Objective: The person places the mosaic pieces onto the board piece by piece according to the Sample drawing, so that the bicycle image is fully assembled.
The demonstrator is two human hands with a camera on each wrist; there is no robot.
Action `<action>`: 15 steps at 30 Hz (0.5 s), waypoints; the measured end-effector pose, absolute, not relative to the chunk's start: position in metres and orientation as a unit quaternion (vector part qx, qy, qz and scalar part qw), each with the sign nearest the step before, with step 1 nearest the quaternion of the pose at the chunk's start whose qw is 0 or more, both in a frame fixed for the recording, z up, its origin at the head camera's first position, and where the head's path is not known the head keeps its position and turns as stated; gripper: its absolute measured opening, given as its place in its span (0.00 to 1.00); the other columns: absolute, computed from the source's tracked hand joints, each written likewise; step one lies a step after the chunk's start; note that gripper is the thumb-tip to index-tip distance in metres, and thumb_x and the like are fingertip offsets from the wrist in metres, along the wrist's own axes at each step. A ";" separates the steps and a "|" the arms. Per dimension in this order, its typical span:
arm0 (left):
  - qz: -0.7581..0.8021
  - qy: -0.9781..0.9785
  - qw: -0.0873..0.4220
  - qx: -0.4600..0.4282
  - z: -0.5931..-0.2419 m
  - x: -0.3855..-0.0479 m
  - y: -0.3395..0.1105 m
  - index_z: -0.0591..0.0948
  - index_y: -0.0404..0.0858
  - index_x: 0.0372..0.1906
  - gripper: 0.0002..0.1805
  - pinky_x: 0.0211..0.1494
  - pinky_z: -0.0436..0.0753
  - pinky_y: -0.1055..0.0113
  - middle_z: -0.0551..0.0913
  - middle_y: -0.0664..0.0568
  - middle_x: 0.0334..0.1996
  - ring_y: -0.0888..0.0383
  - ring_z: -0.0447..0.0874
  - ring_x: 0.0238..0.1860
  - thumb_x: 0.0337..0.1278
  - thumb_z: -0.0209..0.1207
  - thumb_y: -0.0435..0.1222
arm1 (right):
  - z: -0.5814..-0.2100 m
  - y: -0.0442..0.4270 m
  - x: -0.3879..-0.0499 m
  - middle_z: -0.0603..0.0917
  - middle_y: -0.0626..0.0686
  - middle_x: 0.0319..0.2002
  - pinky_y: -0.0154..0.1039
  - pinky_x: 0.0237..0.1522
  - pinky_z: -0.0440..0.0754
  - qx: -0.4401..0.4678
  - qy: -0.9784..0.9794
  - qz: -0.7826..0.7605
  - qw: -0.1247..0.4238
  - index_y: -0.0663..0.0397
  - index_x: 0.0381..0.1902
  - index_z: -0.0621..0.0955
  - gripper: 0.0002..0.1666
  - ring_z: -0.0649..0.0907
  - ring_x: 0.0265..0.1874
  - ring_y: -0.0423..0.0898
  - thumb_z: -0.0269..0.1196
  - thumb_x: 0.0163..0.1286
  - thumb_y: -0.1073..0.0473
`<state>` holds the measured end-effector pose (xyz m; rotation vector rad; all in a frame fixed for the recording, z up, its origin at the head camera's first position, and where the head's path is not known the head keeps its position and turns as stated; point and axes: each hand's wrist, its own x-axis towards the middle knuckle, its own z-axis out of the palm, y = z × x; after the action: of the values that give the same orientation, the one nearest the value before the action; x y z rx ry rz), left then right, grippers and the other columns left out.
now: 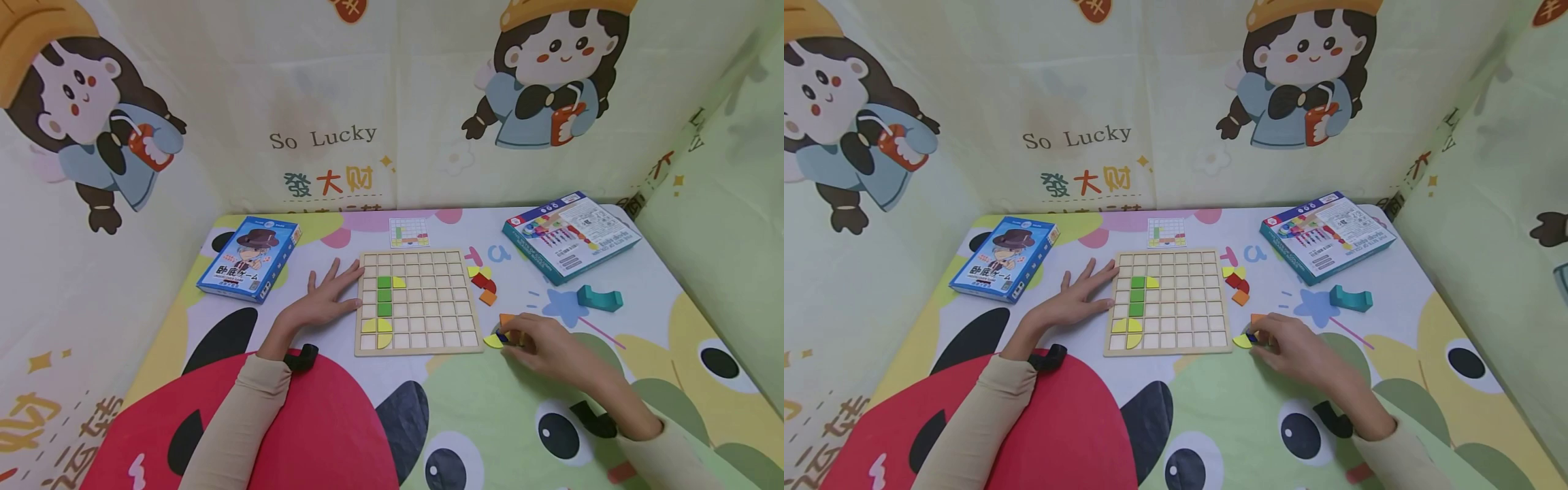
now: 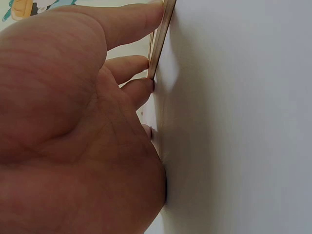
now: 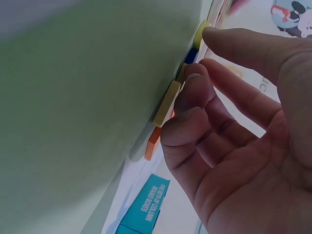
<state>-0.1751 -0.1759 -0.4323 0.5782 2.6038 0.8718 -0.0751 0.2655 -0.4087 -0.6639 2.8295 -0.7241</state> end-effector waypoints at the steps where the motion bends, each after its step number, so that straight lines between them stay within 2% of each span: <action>1: 0.306 0.915 0.168 0.203 -0.432 -0.175 -0.176 0.54 0.48 0.87 0.44 0.80 0.19 0.27 0.46 0.50 0.89 0.39 0.23 0.88 0.74 0.60 0.47 | -0.409 0.265 -0.075 0.82 0.40 0.33 0.29 0.34 0.80 -0.223 0.942 -0.239 0.075 0.48 0.52 0.88 0.17 0.77 0.34 0.36 0.76 0.66 0.60; 15: 0.306 0.915 0.176 0.197 -0.433 -0.176 -0.175 0.53 0.50 0.87 0.44 0.80 0.19 0.27 0.44 0.51 0.89 0.40 0.22 0.88 0.74 0.60 0.47 | -0.405 0.261 -0.077 0.77 0.39 0.29 0.30 0.33 0.76 -0.240 0.941 -0.220 0.087 0.48 0.53 0.87 0.18 0.75 0.31 0.36 0.74 0.66 0.63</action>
<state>-0.1758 -0.1750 -0.4325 0.5569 2.5901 0.8673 -0.0772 0.2613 -0.4054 -0.7156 2.8050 -0.6566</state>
